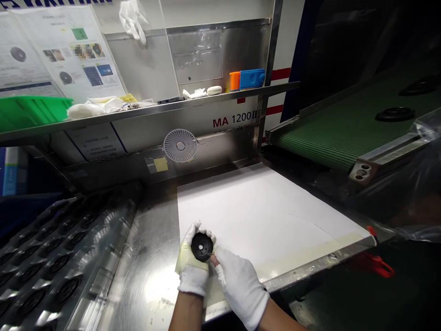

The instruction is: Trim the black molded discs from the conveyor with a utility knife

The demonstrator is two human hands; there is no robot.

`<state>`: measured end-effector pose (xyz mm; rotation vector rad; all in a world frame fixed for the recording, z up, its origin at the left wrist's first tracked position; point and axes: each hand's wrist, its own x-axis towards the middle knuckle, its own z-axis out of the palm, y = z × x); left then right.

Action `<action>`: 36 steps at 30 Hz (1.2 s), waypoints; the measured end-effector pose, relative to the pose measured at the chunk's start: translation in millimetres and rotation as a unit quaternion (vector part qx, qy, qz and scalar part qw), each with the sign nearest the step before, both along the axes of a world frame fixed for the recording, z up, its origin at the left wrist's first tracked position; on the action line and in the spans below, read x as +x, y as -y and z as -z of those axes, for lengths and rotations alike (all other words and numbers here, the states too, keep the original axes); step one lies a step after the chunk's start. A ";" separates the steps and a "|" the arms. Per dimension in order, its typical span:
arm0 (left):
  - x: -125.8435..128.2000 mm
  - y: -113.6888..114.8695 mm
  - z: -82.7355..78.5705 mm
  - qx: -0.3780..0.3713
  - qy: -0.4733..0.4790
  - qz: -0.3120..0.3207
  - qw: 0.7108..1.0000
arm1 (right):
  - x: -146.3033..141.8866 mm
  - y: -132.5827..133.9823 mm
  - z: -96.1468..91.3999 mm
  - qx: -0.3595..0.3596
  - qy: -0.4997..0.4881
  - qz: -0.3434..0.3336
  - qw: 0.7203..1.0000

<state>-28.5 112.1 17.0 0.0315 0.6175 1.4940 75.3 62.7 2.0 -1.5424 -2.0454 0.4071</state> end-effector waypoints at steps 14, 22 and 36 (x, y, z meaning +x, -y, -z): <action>-0.6 2.0 0.3 0.005 0.012 0.006 1.000 | 6.3 -3.2 4.4 -0.016 -0.025 0.009 1.000; -0.4 3.6 -0.5 0.038 -0.008 -0.056 0.998 | -5.1 2.0 -1.2 0.000 -0.008 -0.017 1.000; 0.2 0.4 -3.2 0.025 -0.007 0.069 0.997 | 10.6 -8.7 0.3 -0.016 -0.034 0.007 0.999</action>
